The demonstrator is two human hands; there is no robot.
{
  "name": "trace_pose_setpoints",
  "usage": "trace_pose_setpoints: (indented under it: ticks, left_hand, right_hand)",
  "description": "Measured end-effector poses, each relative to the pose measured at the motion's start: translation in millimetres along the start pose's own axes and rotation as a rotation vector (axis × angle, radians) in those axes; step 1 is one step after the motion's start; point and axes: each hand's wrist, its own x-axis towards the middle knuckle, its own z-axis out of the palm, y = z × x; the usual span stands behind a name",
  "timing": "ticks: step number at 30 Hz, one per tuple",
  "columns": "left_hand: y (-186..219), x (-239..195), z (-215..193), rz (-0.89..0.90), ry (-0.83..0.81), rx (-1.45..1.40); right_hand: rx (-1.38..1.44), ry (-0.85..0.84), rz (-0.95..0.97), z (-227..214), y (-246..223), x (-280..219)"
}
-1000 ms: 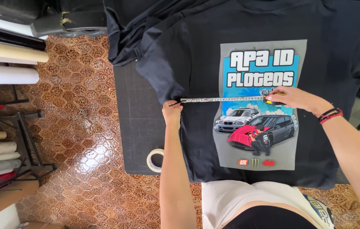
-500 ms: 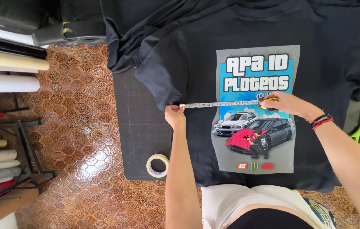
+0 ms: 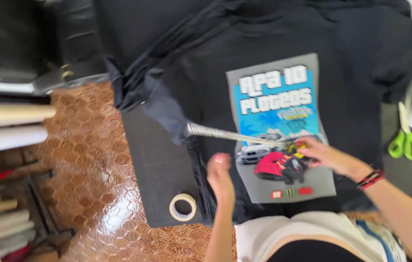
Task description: The person positions a printed graphic on a black t-shirt, measures its placement with a tape measure, and secures it with tape. The process is repeated for a second t-shirt.
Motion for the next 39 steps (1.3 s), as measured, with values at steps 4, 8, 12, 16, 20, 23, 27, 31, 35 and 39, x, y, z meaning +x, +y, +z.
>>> trace_pose_setpoints:
  ticks: [4, 8, 12, 16, 20, 23, 27, 31, 35, 39]
  left_hand:
    - [-40.9, -60.8, 47.9, -0.06, -0.724, 0.342]
    - [-31.8, -56.2, 58.1, -0.256, -0.735, 0.326]
    - [-12.1, -24.3, 52.5, -0.4, -0.836, 0.228]
    - [75.9, -13.9, 58.2, -0.331, -0.932, 0.609]
    - [87.5, -10.2, 62.7, -0.251, -0.887, 0.7]
    - [80.3, -12.2, 65.3, -0.365, -0.834, 0.656]
    - [66.5, -11.7, 72.7, -0.405, -0.83, 0.77]
    - [64.6, -12.4, 84.9, -0.418, -0.846, 0.735]
    - [62.7, -3.7, 93.5, -0.274, -0.959, 0.903]
    - [66.5, 13.2, 118.3, -0.172, -1.071, 1.194]
  right_hand:
    - [0.44, -0.17, -0.104, 74.3, 65.7, -20.3]
    - [0.13, -0.351, -0.285, 65.1, 75.7, -25.1]
    - [0.151, 0.43, -0.703, -59.4, 56.3, -15.6]
    - [0.658, 1.121, -0.267, -231.9, 110.2, 90.9]
    - [0.423, 0.96, -0.24, -285.4, 42.4, 96.0]
    - [0.079, 1.019, -0.287, -323.6, 43.8, 133.4]
    - [0.009, 1.072, -0.378, -316.2, -0.2, 102.0]
    - [-0.434, 1.2, -0.443, -367.6, 30.4, 141.1]
    - [-0.415, 1.271, -0.503, -368.4, 17.5, 147.4]
    - [-0.242, 1.16, -0.489, -377.7, 26.0, 177.2]
